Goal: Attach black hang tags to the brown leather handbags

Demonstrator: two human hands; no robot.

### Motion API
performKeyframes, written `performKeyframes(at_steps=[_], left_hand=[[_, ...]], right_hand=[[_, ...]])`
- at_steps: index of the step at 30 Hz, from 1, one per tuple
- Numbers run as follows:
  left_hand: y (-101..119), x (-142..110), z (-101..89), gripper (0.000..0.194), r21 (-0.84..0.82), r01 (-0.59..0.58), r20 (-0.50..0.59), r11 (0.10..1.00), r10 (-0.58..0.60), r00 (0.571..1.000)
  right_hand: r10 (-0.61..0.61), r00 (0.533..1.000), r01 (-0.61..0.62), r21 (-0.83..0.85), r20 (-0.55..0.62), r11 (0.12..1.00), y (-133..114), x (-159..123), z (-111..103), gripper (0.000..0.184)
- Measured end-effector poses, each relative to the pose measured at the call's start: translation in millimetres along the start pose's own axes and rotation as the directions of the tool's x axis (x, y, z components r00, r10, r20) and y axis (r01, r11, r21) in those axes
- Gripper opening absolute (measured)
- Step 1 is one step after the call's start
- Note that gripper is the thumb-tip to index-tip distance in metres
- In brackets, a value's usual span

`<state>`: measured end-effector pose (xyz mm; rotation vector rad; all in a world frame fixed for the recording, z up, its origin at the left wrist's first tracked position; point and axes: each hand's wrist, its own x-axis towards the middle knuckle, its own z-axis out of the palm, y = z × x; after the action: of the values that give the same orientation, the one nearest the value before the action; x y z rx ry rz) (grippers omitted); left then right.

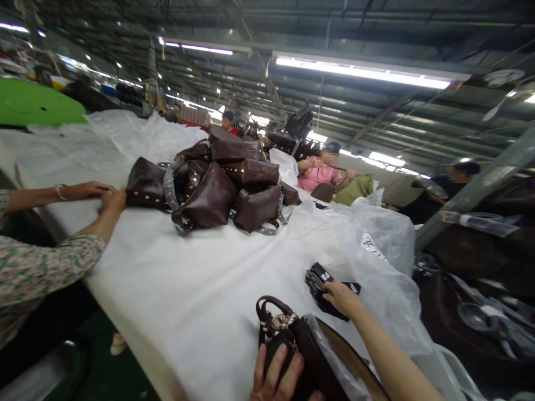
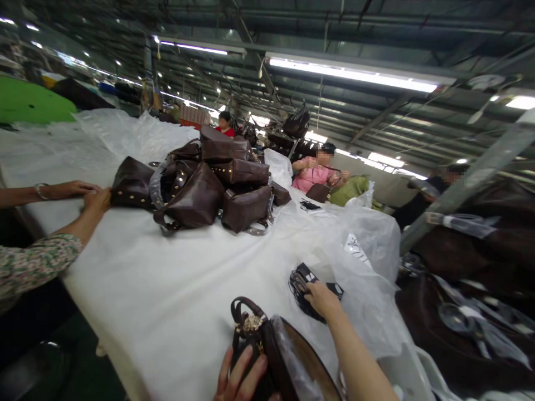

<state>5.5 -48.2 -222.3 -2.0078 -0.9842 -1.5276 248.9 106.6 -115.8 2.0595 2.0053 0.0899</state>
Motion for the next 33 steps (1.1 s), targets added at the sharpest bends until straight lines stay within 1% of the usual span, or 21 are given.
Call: performKeyframes(at_steps=[2, 3, 5, 7, 9, 11, 14, 16, 17, 18, 19, 21, 22, 24, 26, 27, 29, 30, 31, 32, 33], left_hand=[[0.0, 6.5, -1.9, 0.044, -0.036, 0.006, -0.049, 0.999, -0.008, 0.999], [-0.3, 9.0, -3.9, 0.046, -0.052, 0.000, -0.036, 0.999, -0.002, 0.999], [-1.2, 13.5, -8.8, 0.054, -0.085, -0.045, 0.080, 0.995, 0.052, 0.995], [-1.7, 20.2, -14.4, 0.069, -0.139, -0.091, 0.251, 0.986, 0.124, 0.960], [-2.6, 31.7, -21.6, 0.087, -0.232, -0.063, 0.420, 0.971, 0.158, 0.894], [-5.5, 47.8, -32.4, 0.095, -0.329, 0.049, 0.580, 0.943, 0.161, 0.799], [-15.0, 73.5, -54.9, 0.089, -0.394, 0.229, 0.751, 0.890, 0.169, 0.638], [-22.5, 86.8, -70.2, 0.082, -0.401, 0.300, 0.798, 0.866, 0.170, 0.578], [-25.7, 92.0, -77.0, 0.076, -0.404, 0.326, 0.804, 0.855, 0.162, 0.572], [-28.2, 96.5, -82.8, 0.067, -0.409, 0.350, 0.799, 0.843, 0.146, 0.583], [-30.1, 100.7, -87.7, 0.058, -0.420, 0.373, 0.783, 0.828, 0.123, 0.609], [-32.2, 109.6, -95.3, 0.039, -0.454, 0.428, 0.726, 0.781, 0.045, 0.686], [-32.8, 115.0, -98.6, 0.030, -0.480, 0.463, 0.694, 0.745, 0.000, 0.720], [-32.9, 128.0, -105.7, 0.013, -0.547, 0.544, 0.645, 0.636, -0.093, 0.758], [-30.1, 143.8, -115.0, 0.008, -0.603, 0.629, 0.625, 0.490, -0.200, 0.755], [-26.8, 152.3, -120.3, 0.015, -0.621, 0.664, 0.628, 0.416, -0.243, 0.740], [-15.6, 168.0, -130.3, 0.042, -0.651, 0.695, 0.641, 0.306, -0.267, 0.719], [-8.1, 174.2, -133.9, 0.055, -0.672, 0.693, 0.654, 0.262, -0.230, 0.721], [0.0, 178.5, -136.2, 0.059, -0.694, 0.688, 0.669, 0.213, -0.164, 0.725], [7.7, 180.5, -137.1, 0.054, -0.707, 0.690, 0.685, 0.158, -0.091, 0.723], [14.2, 179.9, -136.8, 0.041, -0.705, 0.702, 0.703, 0.097, -0.030, 0.710]], right_hand=[[0.019, 0.999, -0.020, -0.017, -0.042, 1.000, 4.1, -3.2, -7.3, 0.026], [0.033, 0.997, -0.034, -0.024, -0.071, 0.999, 6.6, -5.5, -13.0, 0.030], [0.046, 0.989, -0.050, -0.026, -0.137, 0.998, 14.0, -12.2, -30.2, 0.032], [0.010, 0.977, -0.015, -0.025, -0.213, 1.000, 24.4, -23.7, -56.0, 0.035], [-0.078, 0.950, 0.064, -0.054, -0.303, 0.996, 34.7, -42.6, -88.3, 0.041], [-0.174, 0.900, 0.145, -0.102, -0.399, 0.984, 40.4, -69.2, -122.8, 0.043], [-0.247, 0.807, 0.247, -0.073, -0.536, 0.966, 35.2, -116.5, -167.8, 0.039], [-0.222, 0.749, 0.335, 0.068, -0.624, 0.940, 23.4, -146.4, -189.2, 0.032], [-0.180, 0.729, 0.375, 0.166, -0.660, 0.912, 15.9, -159.7, -196.9, 0.027], [-0.125, 0.716, 0.411, 0.271, -0.686, 0.870, 7.8, -171.5, -202.9, 0.023], [-0.064, 0.709, 0.442, 0.372, -0.702, 0.816, -0.7, -182.1, -207.1, 0.020], [0.029, 0.707, 0.504, 0.532, -0.707, 0.681, -18.1, -199.9, -211.2, 0.018], [0.054, 0.709, 0.532, 0.583, -0.704, 0.614, -26.8, -207.7, -211.3, 0.018], [0.082, 0.714, 0.563, 0.641, -0.695, 0.522, -43.7, -221.8, -208.7, 0.020], [0.102, 0.715, 0.572, 0.661, -0.692, 0.486, -60.0, -234.6, -203.8, 0.023], [0.112, 0.711, 0.575, 0.666, -0.694, 0.476, -67.9, -240.6, -201.2, 0.024], [0.133, 0.700, 0.588, 0.672, -0.701, 0.451, -82.9, -252.1, -197.1, 0.026], [0.150, 0.694, 0.591, 0.676, -0.705, 0.441, -89.3, -257.7, -195.8, 0.026], [0.172, 0.686, 0.592, 0.680, -0.707, 0.432, -94.4, -263.3, -194.9, 0.025], [0.199, 0.678, 0.592, 0.686, -0.708, 0.423, -97.5, -269.0, -193.9, 0.024], [0.233, 0.668, 0.589, 0.694, -0.707, 0.414, -98.4, -274.9, -192.2, 0.023]])
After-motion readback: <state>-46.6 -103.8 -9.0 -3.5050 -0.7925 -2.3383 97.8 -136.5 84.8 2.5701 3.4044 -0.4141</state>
